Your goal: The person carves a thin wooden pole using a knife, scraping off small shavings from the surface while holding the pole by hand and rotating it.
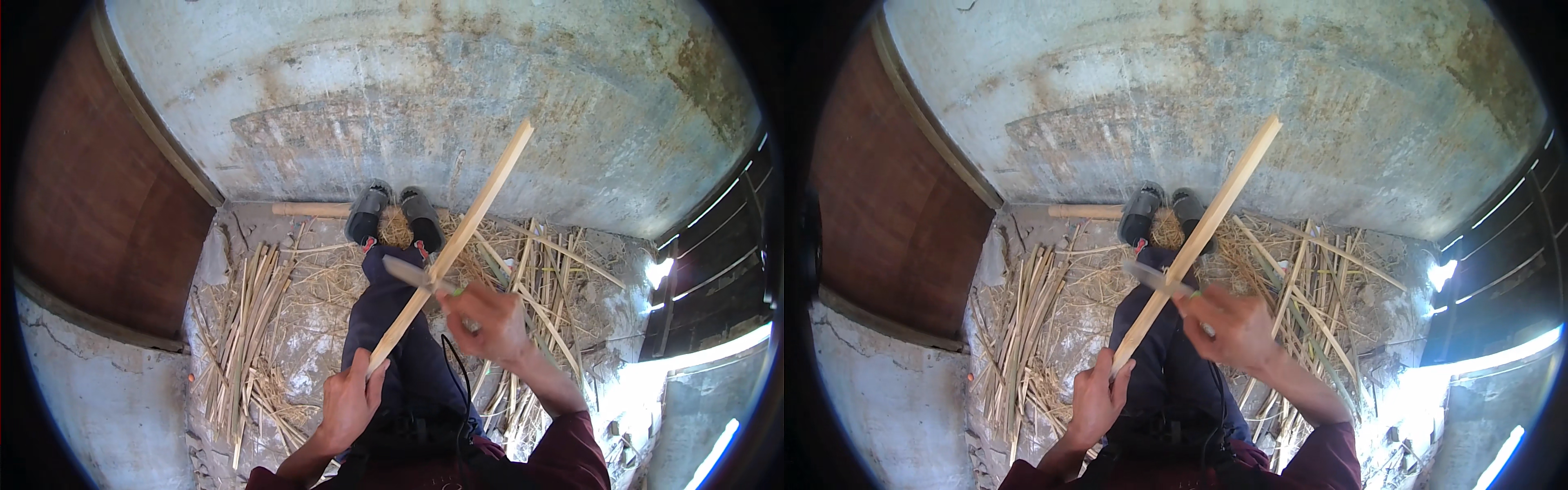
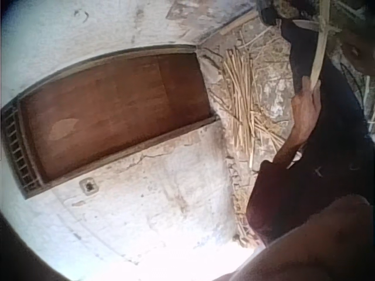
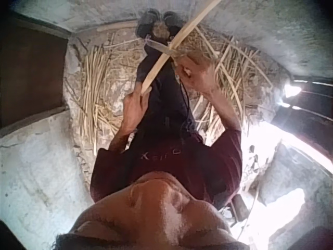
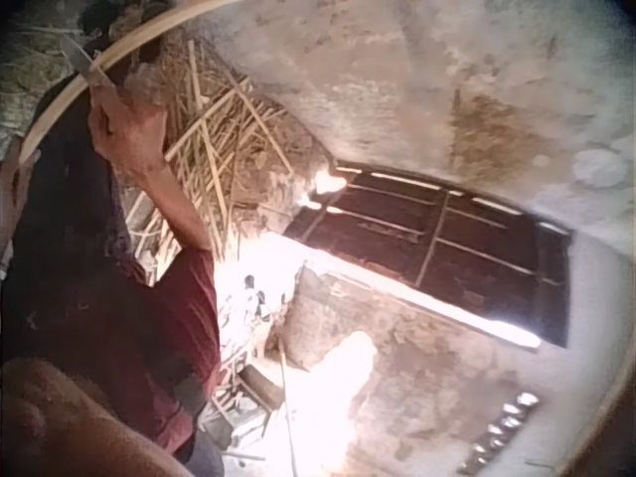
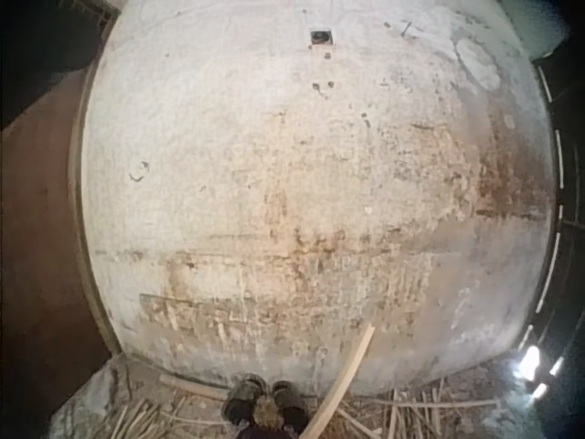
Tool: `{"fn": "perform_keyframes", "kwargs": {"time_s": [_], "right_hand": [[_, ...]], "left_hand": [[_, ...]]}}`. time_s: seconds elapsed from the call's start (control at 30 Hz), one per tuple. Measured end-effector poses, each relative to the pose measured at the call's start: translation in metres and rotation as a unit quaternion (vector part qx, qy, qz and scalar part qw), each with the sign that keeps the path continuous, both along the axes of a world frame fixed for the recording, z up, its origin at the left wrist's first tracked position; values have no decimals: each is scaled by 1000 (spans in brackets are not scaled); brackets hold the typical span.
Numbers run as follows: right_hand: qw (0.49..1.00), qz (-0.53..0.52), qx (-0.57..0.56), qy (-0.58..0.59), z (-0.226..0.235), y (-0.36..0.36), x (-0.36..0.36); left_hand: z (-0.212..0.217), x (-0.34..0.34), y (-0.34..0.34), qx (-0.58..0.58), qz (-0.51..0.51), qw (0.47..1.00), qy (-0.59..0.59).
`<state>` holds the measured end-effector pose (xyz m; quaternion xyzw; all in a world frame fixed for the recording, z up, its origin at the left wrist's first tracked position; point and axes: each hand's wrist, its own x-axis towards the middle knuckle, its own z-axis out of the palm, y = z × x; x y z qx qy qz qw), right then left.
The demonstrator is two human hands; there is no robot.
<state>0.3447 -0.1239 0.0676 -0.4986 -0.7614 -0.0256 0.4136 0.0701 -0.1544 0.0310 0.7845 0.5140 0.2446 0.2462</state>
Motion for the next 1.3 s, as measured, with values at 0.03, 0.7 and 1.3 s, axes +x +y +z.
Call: {"fn": "perform_keyframes", "kwargs": {"time_s": [0.03,0.7,1.3], "right_hand": [[1000,-1,1,1,0,-5,-4],[1000,-11,-9,21,0,11,27],[997,72,-40,-1,-11,-20,-16]], "left_hand": [[-2,0,-2,1,-1,1000,1],[-8,-12,-10,-7,3,1000,11],[17,-7,2,-181,-60,973,-129]]}}
